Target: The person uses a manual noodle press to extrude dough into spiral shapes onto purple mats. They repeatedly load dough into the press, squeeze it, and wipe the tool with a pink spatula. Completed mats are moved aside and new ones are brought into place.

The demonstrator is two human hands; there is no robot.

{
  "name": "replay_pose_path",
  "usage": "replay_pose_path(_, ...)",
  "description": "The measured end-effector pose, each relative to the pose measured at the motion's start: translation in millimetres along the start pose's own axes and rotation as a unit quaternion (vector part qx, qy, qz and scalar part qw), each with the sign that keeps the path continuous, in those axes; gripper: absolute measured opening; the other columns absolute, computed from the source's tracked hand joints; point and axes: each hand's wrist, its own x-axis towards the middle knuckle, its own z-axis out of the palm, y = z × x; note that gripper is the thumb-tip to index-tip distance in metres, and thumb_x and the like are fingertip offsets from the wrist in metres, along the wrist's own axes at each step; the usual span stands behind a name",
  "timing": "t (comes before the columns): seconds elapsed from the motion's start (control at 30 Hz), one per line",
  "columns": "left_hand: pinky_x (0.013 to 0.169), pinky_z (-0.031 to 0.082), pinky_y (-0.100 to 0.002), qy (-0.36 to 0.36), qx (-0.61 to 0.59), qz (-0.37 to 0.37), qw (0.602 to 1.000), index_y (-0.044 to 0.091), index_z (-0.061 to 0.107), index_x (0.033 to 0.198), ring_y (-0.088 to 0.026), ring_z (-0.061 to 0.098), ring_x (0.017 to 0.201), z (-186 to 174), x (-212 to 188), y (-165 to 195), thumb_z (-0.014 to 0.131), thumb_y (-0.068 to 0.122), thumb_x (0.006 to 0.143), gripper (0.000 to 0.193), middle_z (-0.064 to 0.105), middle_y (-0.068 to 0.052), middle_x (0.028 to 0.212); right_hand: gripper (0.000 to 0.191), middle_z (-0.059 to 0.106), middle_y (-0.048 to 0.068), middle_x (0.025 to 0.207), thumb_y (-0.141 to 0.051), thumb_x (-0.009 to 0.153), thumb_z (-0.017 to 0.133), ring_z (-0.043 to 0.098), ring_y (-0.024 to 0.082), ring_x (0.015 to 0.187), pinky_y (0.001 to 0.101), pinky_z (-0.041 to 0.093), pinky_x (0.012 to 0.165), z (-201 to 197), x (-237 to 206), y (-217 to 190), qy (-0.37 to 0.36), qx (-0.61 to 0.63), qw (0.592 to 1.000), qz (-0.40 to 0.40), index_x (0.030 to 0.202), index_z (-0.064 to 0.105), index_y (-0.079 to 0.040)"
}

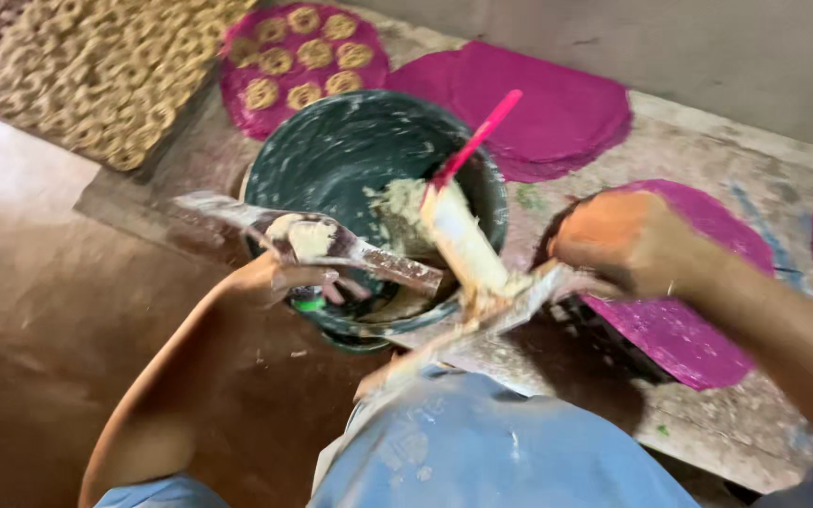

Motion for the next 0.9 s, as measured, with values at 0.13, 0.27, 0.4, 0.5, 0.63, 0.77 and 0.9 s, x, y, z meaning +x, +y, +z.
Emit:
replay_pose_path(0.13,0.095,0.057,-0.046,-0.103,-0.22,0.006,0.97,-0.001,0.057,0.134,-0.034,0.072,0.113,-5.9,-2.0,-43.4,0.067,0.02,0.084,0.056,0.07,-0.022,0.123,0.018,0.058,-0.007,0.077,-0.041,0.098,0.061,0.06,0.014,0.073,0.0284,0.052,0.067,-0.8,67.9,39.2,-0.268,-0.29,0.911,0.117,0.087,0.063,-0.028)
replay_pose_path(0.27,0.09,0.057,-0.042,-0.002,-0.288,0.012,0.958,-0.002,0.059,0.134,-0.027,0.069,0.1,-17.2,0.0,-96.7,0.065,0.016,0.088,0.049,0.069,-0.017,0.111,0.027,0.062,0.002,0.104,-0.03,0.085,0.072,0.063,0.019,0.093,0.0356,0.054,0.083,20.2,112.1,43.9,0.126,-0.392,0.909,-0.066,0.11,0.066,-0.026)
replay_pose_path(0.4,0.085,0.055,-0.04,0.22,-0.072,0.221,0.947,-0.003,0.063,0.122,-0.02,0.064,0.098,-63.2,-2.5,-141.0,0.066,0.008,0.1,0.024,0.066,-0.01,0.109,0.032,0.06,0.011,0.118,-0.024,0.094,0.065,0.061,0.025,0.104,0.0405,0.055,0.085,115.3,131.3,29.5,0.073,-0.077,0.975,0.197,0.124,0.065,-0.014)
replay_pose_path(0.5,0.075,0.05,-0.032,0.39,0.029,0.214,0.895,0.002,0.06,0.124,-0.015,0.06,0.089,-81.6,-3.8,-158.3,0.069,0.005,0.097,0.029,0.065,-0.006,0.103,0.021,0.064,0.013,0.107,-0.021,0.086,0.066,0.064,0.029,0.102,0.0413,0.058,0.081,208.8,139.3,17.6,-0.177,-0.074,0.964,0.186,0.1,0.068,-0.006)
replay_pose_path(0.63,0.088,0.053,-0.031,0.459,0.434,0.248,0.734,0.01,0.055,0.125,-0.019,0.066,0.102,-82.5,-0.3,-156.8,0.07,0.001,0.092,0.038,0.068,-0.006,0.112,0.018,0.065,0.016,0.112,-0.017,0.078,0.065,0.065,0.029,0.104,0.037,0.059,0.076,264.8,151.0,12.7,-0.221,-0.143,0.953,0.153,0.09,0.071,-0.005)
replay_pose_path(0.77,0.092,0.053,-0.031,0.477,0.212,0.277,0.807,0.002,0.049,0.142,-0.02,0.066,0.103,-68.6,-5.1,-138.6,0.07,-0.001,0.09,0.056,0.066,-0.009,0.117,0.019,0.07,0.016,0.098,-0.016,0.094,0.056,0.072,0.033,0.091,0.045,0.06,0.07,239.9,157.5,34.3,-0.343,-0.047,0.898,0.27,0.108,0.067,-0.01)
replay_pose_path(0.9,0.091,0.053,-0.029,0.491,0.236,0.248,0.801,0.001,0.048,0.142,-0.018,0.066,0.102,-64.6,-7.4,-122.7,0.072,-0.002,0.087,0.06,0.065,-0.009,0.116,0.026,0.074,0.014,0.087,-0.016,0.099,0.051,0.076,0.032,0.076,0.0449,0.061,0.06,196.1,147.4,46.2,-0.421,-0.11,0.864,0.253,0.122,0.06,-0.009)
